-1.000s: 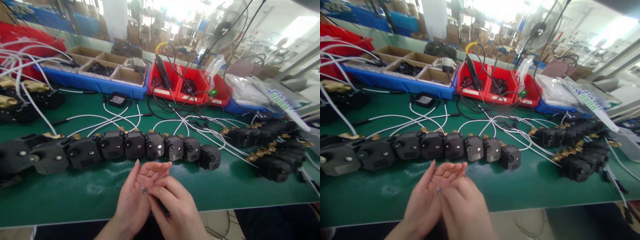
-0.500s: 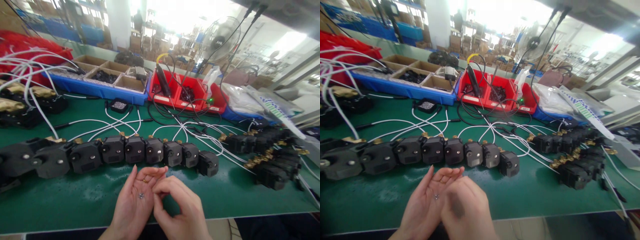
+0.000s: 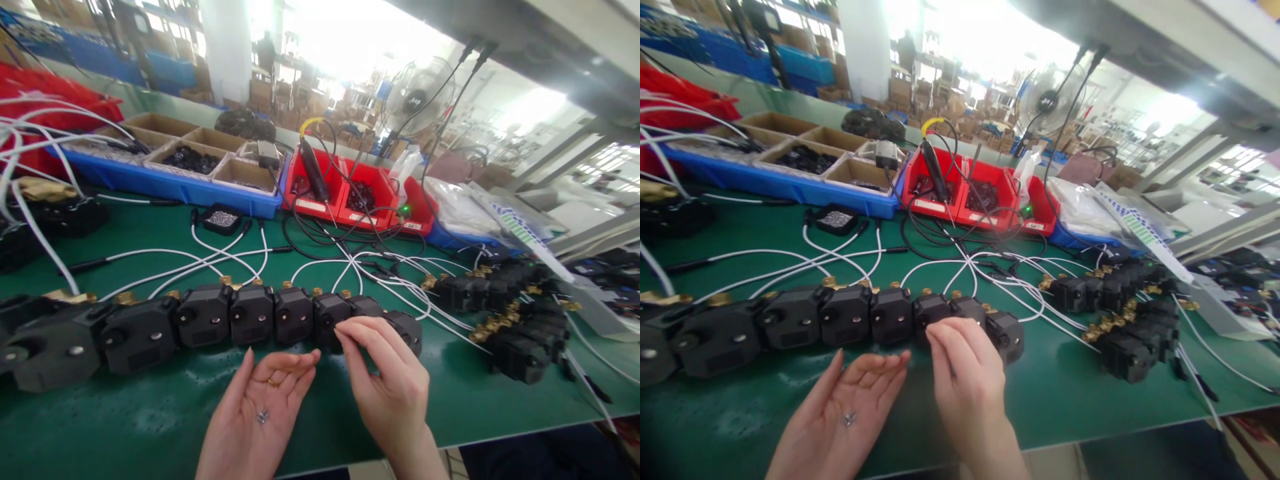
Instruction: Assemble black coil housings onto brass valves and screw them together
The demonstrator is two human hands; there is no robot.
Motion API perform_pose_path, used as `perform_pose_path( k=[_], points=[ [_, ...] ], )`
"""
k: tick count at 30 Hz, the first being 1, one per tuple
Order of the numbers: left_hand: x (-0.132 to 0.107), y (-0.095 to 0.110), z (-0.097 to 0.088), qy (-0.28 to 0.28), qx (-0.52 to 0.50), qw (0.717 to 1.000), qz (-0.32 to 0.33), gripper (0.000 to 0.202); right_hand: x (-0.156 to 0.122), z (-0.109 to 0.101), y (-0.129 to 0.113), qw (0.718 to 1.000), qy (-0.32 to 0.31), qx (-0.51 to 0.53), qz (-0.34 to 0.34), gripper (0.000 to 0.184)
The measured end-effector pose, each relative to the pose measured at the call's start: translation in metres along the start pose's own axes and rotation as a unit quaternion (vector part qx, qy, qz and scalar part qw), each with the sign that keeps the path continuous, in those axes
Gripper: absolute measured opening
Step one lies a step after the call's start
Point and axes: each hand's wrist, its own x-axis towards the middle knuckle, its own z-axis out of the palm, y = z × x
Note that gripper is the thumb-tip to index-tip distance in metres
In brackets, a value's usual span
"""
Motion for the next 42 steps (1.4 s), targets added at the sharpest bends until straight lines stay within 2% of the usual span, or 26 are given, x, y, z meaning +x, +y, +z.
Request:
perform_pose_path(
  k=[9,16,24,28,42],
  points=[
    [-0.001,0.000,0.005,0.002,0.000,1.000,-0.006,0.045,0.005,0.001,-0.001,0.999,-0.028,0.001,0.024,0.013],
    [-0.001,0.000,0.008,0.014,0.001,1.000,-0.011,0.048,0.013,0.000,0.005,0.994,-0.107,0.008,0.027,0.015],
    [0.000,0.000,0.006,0.020,-0.006,1.000,-0.017,0.045,0.021,-0.004,0.009,0.986,-0.162,0.020,0.047,0.015],
    [0.000,0.000,0.004,0.017,-0.008,1.000,-0.019,0.038,0.024,-0.006,0.010,0.983,-0.175,0.017,0.048,0.014],
    [0.000,0.000,0.000,-0.021,-0.015,0.999,-0.025,0.034,0.033,-0.007,0.014,0.977,-0.203,0.007,0.060,0.014]
  ],
)
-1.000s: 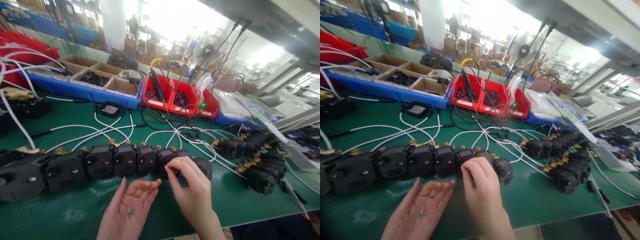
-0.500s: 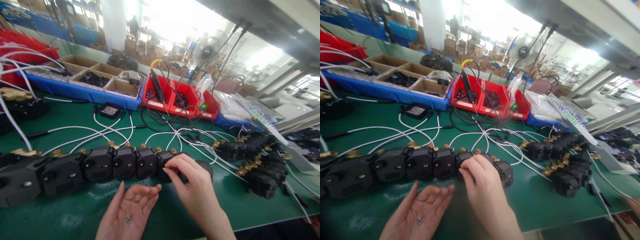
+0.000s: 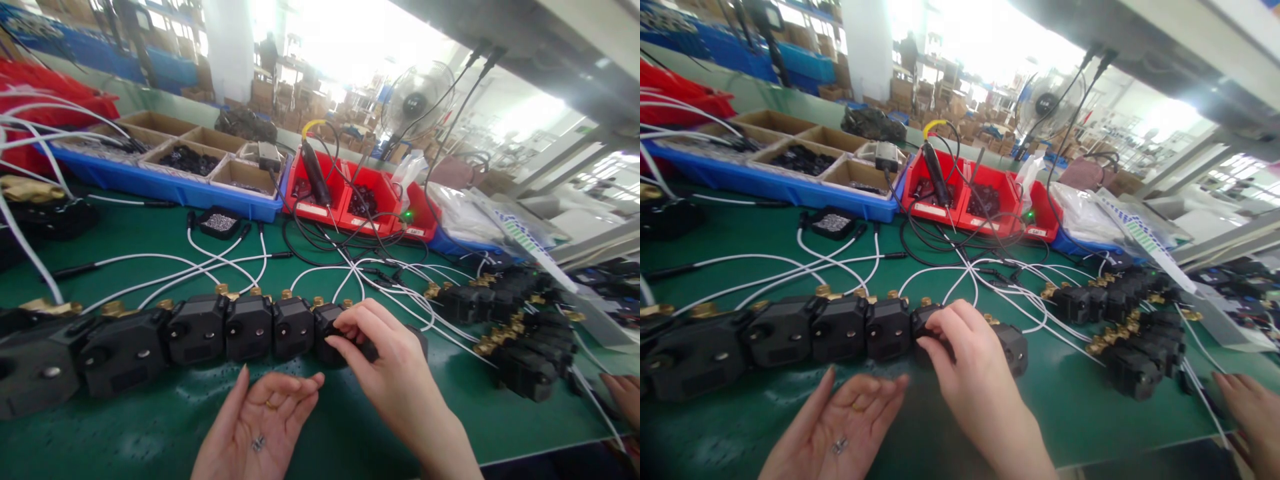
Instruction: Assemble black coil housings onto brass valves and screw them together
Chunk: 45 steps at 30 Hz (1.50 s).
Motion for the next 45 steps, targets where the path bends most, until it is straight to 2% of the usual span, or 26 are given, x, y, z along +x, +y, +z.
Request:
perform_pose_path(
  k=[5,9,10,11,13,15,16,19,21,24,27,31,34,37,40,45],
  points=[
    [-0.002,0.000,-0.001,0.006,0.006,1.000,0.001,0.034,0.005,-0.006,0.002,0.999,0.035,-0.018,-0.013,0.019],
    [-0.001,0.000,0.000,-0.007,0.010,1.000,0.005,0.034,-0.009,-0.010,-0.015,0.989,0.142,-0.005,-0.043,0.012],
    [0.000,0.000,0.001,-0.010,0.012,1.000,0.007,0.035,-0.016,-0.009,-0.021,0.987,0.152,0.014,-0.050,0.014],
    [0.000,-0.001,0.002,-0.011,0.015,1.000,0.007,0.035,-0.024,-0.005,-0.027,0.987,0.140,0.040,-0.061,0.018],
    [0.000,-0.002,0.003,-0.014,0.030,0.999,0.003,0.037,-0.040,0.008,-0.037,0.988,0.075,0.101,-0.091,0.024],
    [-0.001,-0.003,0.004,-0.014,0.049,0.999,0.001,0.038,-0.054,0.028,-0.043,0.984,0.013,0.138,-0.108,0.024],
    [-0.001,-0.004,0.004,-0.012,0.056,0.998,0.002,0.039,-0.060,0.039,-0.044,0.984,0.002,0.143,-0.107,0.023],
    [-0.001,-0.006,0.003,0.001,0.068,0.998,0.011,0.039,-0.070,0.067,-0.046,0.990,0.011,0.101,-0.093,0.025],
    [-0.002,-0.006,0.003,0.006,0.077,0.997,0.014,0.042,-0.072,0.079,-0.046,0.992,0.027,0.068,-0.106,0.023],
    [-0.002,-0.005,0.005,0.016,0.085,0.996,0.015,0.047,-0.071,0.087,-0.048,0.989,0.050,0.041,-0.134,0.023],
    [-0.002,-0.005,0.006,0.037,0.086,0.996,0.012,0.053,-0.069,0.089,-0.053,0.988,0.070,0.037,-0.130,0.020],
    [-0.001,-0.004,0.007,0.050,0.070,0.996,0.002,0.062,-0.068,0.081,-0.056,0.987,0.084,0.097,-0.101,0.017],
    [0.001,-0.004,0.009,0.084,0.036,0.996,0.001,0.067,-0.064,0.057,-0.045,0.976,0.125,0.171,-0.051,0.014],
    [0.003,-0.005,0.011,0.137,0.023,0.990,0.034,0.064,-0.057,0.023,-0.021,0.977,0.198,0.076,0.002,0.013],
    [0.002,-0.005,0.013,0.167,0.034,0.984,0.044,0.060,-0.049,-0.001,0.006,0.975,0.217,-0.039,0.008,0.010],
    [0.002,-0.003,0.016,0.224,0.026,0.974,0.032,0.064,-0.040,-0.002,0.025,0.980,0.187,-0.061,-0.015,0.009]
  ],
)
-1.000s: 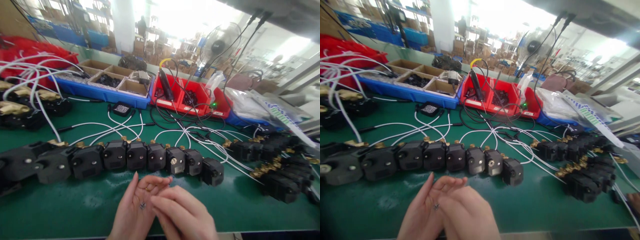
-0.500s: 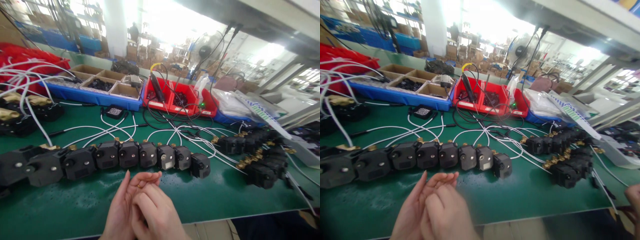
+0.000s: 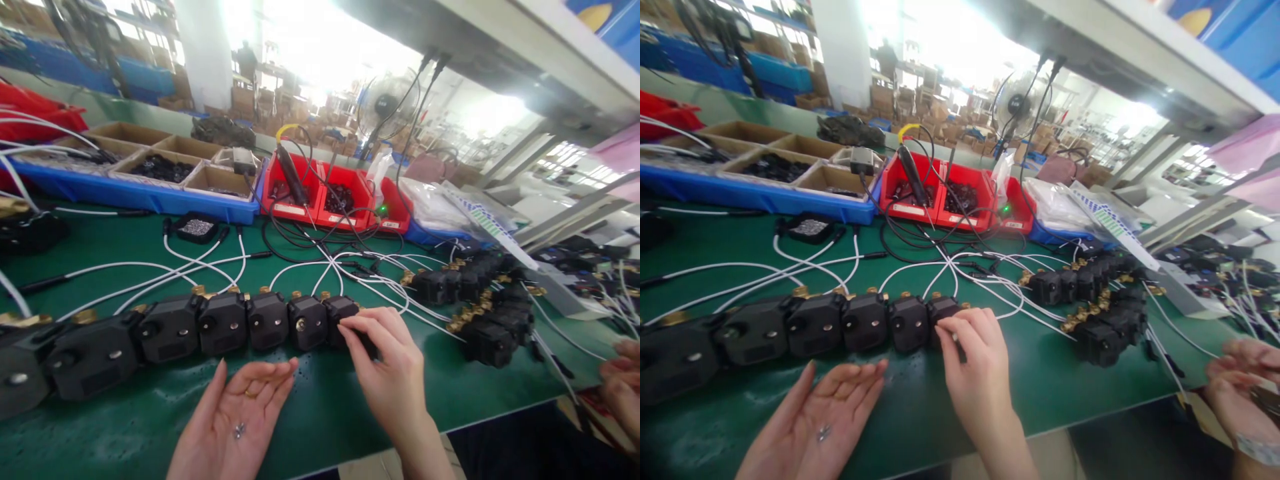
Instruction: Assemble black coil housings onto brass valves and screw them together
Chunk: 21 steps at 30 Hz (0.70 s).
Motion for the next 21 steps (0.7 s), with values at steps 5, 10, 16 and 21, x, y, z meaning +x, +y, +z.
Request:
perform_pose_path(
  k=[5,10,16,21],
  points=[
    [0.0018,0.0002,0.0077,0.031,-0.006,0.999,-0.009,0.068,0.0010,0.0018,-0.0014,1.000,-0.013,-0.002,-0.007,0.010],
    [0.0031,0.0008,0.0097,0.038,-0.011,0.999,-0.017,0.069,0.0026,-0.0013,0.0007,1.000,-0.022,0.007,-0.002,0.010],
    [0.0051,0.0004,0.0053,0.050,-0.010,0.998,-0.024,0.067,0.0036,-0.0031,0.0019,0.999,-0.037,0.010,0.002,0.010],
    [0.0082,0.0002,0.0002,0.032,-0.010,0.999,-0.020,0.063,0.0084,-0.0055,0.0077,0.999,-0.039,0.008,0.015,0.008]
  ],
)
